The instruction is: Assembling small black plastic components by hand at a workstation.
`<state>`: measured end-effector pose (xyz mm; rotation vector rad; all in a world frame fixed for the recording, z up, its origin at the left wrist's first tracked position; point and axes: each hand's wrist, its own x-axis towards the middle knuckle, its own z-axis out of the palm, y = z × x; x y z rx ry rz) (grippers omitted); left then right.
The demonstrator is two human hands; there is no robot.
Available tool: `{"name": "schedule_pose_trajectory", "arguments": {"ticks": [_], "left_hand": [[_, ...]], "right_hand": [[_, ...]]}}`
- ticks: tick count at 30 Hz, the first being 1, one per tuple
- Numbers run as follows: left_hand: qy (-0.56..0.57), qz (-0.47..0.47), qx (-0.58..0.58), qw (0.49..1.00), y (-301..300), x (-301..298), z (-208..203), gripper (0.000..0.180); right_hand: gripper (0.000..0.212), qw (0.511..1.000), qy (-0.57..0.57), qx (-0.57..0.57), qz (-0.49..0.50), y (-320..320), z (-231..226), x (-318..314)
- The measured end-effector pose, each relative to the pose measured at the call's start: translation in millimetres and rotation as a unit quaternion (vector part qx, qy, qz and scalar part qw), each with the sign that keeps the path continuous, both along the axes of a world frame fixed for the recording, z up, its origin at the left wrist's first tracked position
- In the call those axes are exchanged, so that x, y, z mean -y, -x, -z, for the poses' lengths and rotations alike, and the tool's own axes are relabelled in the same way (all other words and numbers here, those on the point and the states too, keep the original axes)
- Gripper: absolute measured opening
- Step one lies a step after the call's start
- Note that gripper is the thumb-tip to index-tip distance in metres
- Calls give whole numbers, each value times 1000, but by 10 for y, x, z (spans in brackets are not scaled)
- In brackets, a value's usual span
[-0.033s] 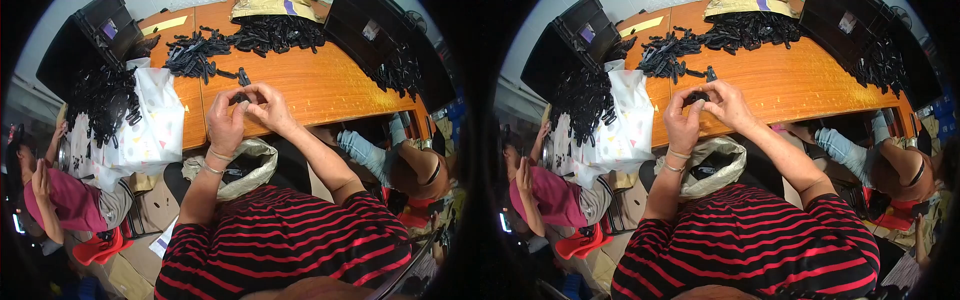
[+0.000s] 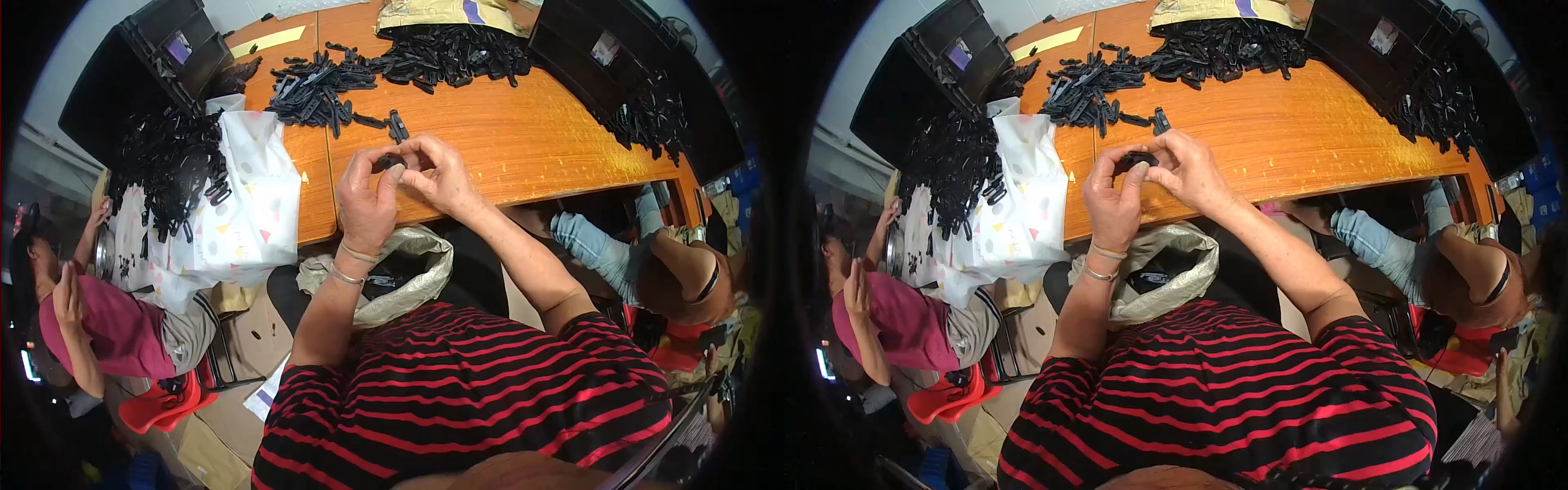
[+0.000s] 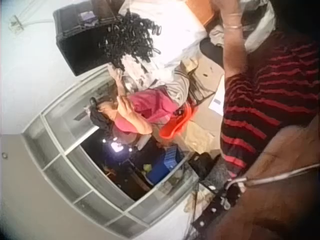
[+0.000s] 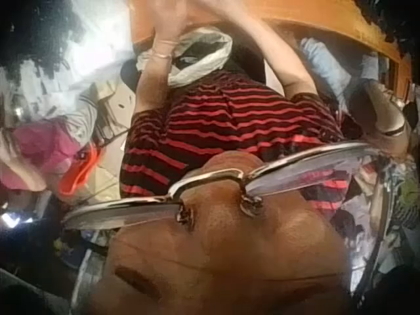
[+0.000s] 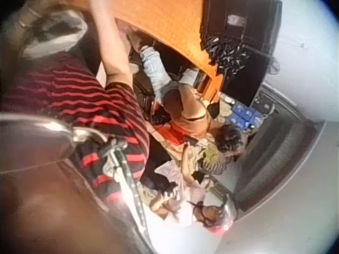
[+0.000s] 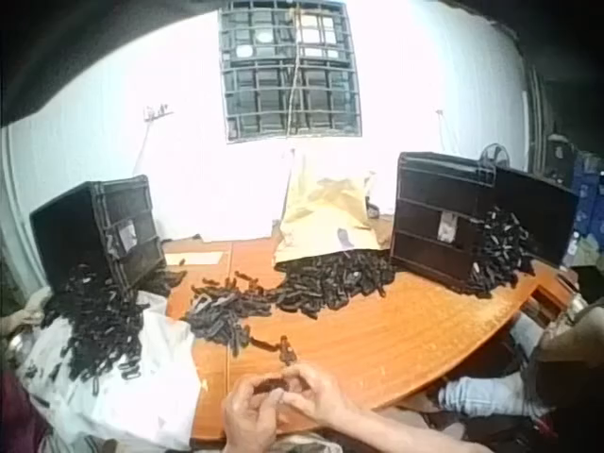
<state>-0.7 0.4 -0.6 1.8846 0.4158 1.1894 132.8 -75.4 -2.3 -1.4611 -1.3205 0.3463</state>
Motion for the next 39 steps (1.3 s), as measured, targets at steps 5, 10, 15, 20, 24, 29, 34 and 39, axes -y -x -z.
{"name": "schedule_pose_trajectory", "arguments": {"ticks": [5, 10, 15, 20, 24, 29, 34, 39], "left_hand": [[68, 31, 33, 997, -1, 16, 0, 25], [118, 57, 23, 991, 66, 74, 56, 24], [135, 18, -30, 990, 302, 93, 251, 22], [201, 35, -145, 968, 581, 166, 338, 14], [107, 147, -235, 955, 806, 225, 579, 14], [12, 142, -239, 960, 652, 174, 470, 20], [-199, 19, -218, 955, -16, -384, 313, 21], [-329, 3, -216, 919, -619, -833, 404, 20]], "right_hand": [[30, 1000, -24, -2, -4, 13, 111, -73], [31, 1000, -15, -17, 2, 103, 251, -122], [23, 992, 78, 95, 10, 272, 395, 15], [32, 983, 114, 122, -78, 381, 489, 198], [30, 947, 173, 210, -170, 170, 398, 312], [22, 967, 198, 152, -49, -593, 271, -11], [16, 929, 146, 285, 185, -1393, 399, -757], [16, 898, 145, 344, 231, -1582, 500, -1257]]}}
